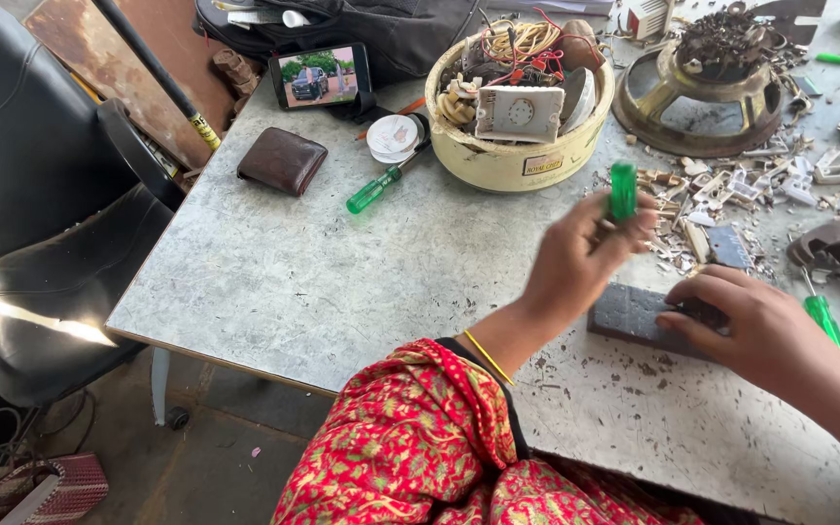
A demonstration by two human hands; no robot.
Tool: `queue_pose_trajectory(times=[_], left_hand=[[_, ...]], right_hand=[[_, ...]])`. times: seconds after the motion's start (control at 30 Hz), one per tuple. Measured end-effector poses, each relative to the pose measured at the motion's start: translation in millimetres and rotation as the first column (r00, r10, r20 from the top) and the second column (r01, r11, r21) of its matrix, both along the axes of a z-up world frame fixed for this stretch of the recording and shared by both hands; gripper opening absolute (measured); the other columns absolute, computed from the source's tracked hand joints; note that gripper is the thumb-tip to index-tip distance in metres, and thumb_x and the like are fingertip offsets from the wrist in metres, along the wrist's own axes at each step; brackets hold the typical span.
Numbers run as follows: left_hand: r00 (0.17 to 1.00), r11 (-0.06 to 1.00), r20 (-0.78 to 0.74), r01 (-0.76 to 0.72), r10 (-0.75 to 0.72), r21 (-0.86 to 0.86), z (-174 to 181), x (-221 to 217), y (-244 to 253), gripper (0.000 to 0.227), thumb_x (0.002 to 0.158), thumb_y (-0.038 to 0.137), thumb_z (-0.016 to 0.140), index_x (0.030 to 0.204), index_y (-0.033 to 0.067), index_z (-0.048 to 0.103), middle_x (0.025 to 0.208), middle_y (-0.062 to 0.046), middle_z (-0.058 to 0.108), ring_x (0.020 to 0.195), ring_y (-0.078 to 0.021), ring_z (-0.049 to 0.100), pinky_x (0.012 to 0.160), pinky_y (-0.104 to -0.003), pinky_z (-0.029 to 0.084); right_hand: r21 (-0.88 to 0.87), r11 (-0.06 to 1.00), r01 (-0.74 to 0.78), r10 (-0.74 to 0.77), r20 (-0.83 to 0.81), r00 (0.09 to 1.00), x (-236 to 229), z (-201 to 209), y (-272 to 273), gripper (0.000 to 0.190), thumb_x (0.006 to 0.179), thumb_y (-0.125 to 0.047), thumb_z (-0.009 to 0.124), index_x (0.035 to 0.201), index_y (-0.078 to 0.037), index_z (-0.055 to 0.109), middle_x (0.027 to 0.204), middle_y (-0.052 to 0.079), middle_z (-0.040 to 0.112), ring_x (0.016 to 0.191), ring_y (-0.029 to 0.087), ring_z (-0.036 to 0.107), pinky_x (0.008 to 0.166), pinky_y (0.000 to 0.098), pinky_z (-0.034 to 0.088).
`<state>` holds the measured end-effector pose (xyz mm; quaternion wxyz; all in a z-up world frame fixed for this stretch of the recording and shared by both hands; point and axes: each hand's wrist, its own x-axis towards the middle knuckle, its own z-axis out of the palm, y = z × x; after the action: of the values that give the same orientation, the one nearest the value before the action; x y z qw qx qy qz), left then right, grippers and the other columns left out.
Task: The person uses a screwdriver and a hammer to disassemble and modify small electrical components on a workbench. They repeatedly strike the components with the hammer and use the screwdriver to pry or adjust internal parts.
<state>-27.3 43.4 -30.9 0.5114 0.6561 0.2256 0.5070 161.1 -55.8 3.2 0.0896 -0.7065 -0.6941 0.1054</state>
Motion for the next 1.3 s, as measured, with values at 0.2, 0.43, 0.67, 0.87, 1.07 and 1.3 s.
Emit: queue_pose_trajectory(times=[0.2, 0.43, 0.67, 0.87, 1.07, 1.3], left_hand=[[0.804, 0.813, -0.389, -0.187, 0.449, 0.552, -9, -18, 36, 0.031, 0.097, 0.024, 0.071, 0.126, 0.0136, 0.070, 0.105, -0.011, 0.070, 0.098, -0.0316, 0.068, 0.088, -0.043, 0.056], [0.724, 0.692, -0.449, -0.055, 0.524, 0.720, -11, -13, 34, 0.061, 0.079, 0.037, 0.082, 0.133, 0.0142, 0.063, 0.121, -0.012, 0.065, 0.115, -0.0335, 0.062, 0.100, -0.048, 0.051], [0.905, 0.917, -0.143, 0.398, -0.399, -0.042, -10, 4, -7, 0.040, 0.092, 0.020, 0.079, 0.130, 0.0065, 0.070, 0.125, -0.008, 0.068, 0.108, -0.0162, 0.071, 0.091, -0.028, 0.060], [0.897, 0.891, -0.016, 0.437, -0.442, -0.124, -21, 11, 1, 0.026, 0.097, 0.011, 0.076, 0.122, 0.0044, 0.074, 0.120, -0.004, 0.067, 0.109, -0.0109, 0.066, 0.092, -0.025, 0.057], [0.903, 0.891, 0.015, 0.428, -0.430, -0.151, -14, 9, 2, 0.021, 0.096, 0.005, 0.075, 0.117, 0.0049, 0.076, 0.116, -0.003, 0.068, 0.106, -0.0114, 0.068, 0.093, -0.026, 0.058], [0.950, 0.951, -0.069, 0.307, -0.303, 0.040, -3, 8, -12, 0.020, 0.092, 0.000, 0.079, 0.111, 0.0054, 0.078, 0.111, -0.006, 0.075, 0.102, -0.0124, 0.071, 0.092, -0.026, 0.061]], right_hand=[[0.175, 0.982, 0.071, 0.027, -0.500, 0.866, 26, -14, 0, 0.027, 0.087, -0.012, 0.072, 0.113, -0.009, 0.075, 0.108, 0.005, 0.078, 0.096, 0.015, 0.072, 0.090, 0.0306, 0.059], [0.194, 0.971, 0.141, 0.075, -0.803, 0.592, 34, -32, -3, 0.013, 0.091, -0.002, 0.070, 0.103, 0.002, 0.068, 0.117, 0.010, 0.069, 0.103, 0.012, 0.068, 0.092, 0.0273, 0.059], [0.249, 0.960, 0.130, 0.157, -0.859, 0.487, 33, -39, -7, 0.009, 0.093, 0.000, 0.069, 0.102, 0.003, 0.066, 0.116, 0.008, 0.063, 0.103, 0.012, 0.066, 0.091, 0.0263, 0.057], [0.200, 0.978, 0.056, 0.156, -0.888, 0.433, 30, -27, -7, 0.018, 0.093, 0.000, 0.067, 0.110, 0.003, 0.070, 0.111, 0.009, 0.069, 0.103, 0.013, 0.069, 0.093, 0.0276, 0.058], [0.224, 0.974, 0.045, 0.177, -0.863, 0.474, 34, -25, -7, 0.021, 0.092, -0.001, 0.068, 0.112, 0.002, 0.071, 0.114, 0.007, 0.071, 0.104, 0.013, 0.069, 0.092, 0.0279, 0.058], [0.196, 0.977, 0.088, 0.153, -0.922, 0.355, 38, -42, -5, 0.015, 0.098, -0.003, 0.066, 0.110, 0.005, 0.071, 0.107, 0.009, 0.072, 0.100, 0.014, 0.068, 0.090, 0.0293, 0.057]])
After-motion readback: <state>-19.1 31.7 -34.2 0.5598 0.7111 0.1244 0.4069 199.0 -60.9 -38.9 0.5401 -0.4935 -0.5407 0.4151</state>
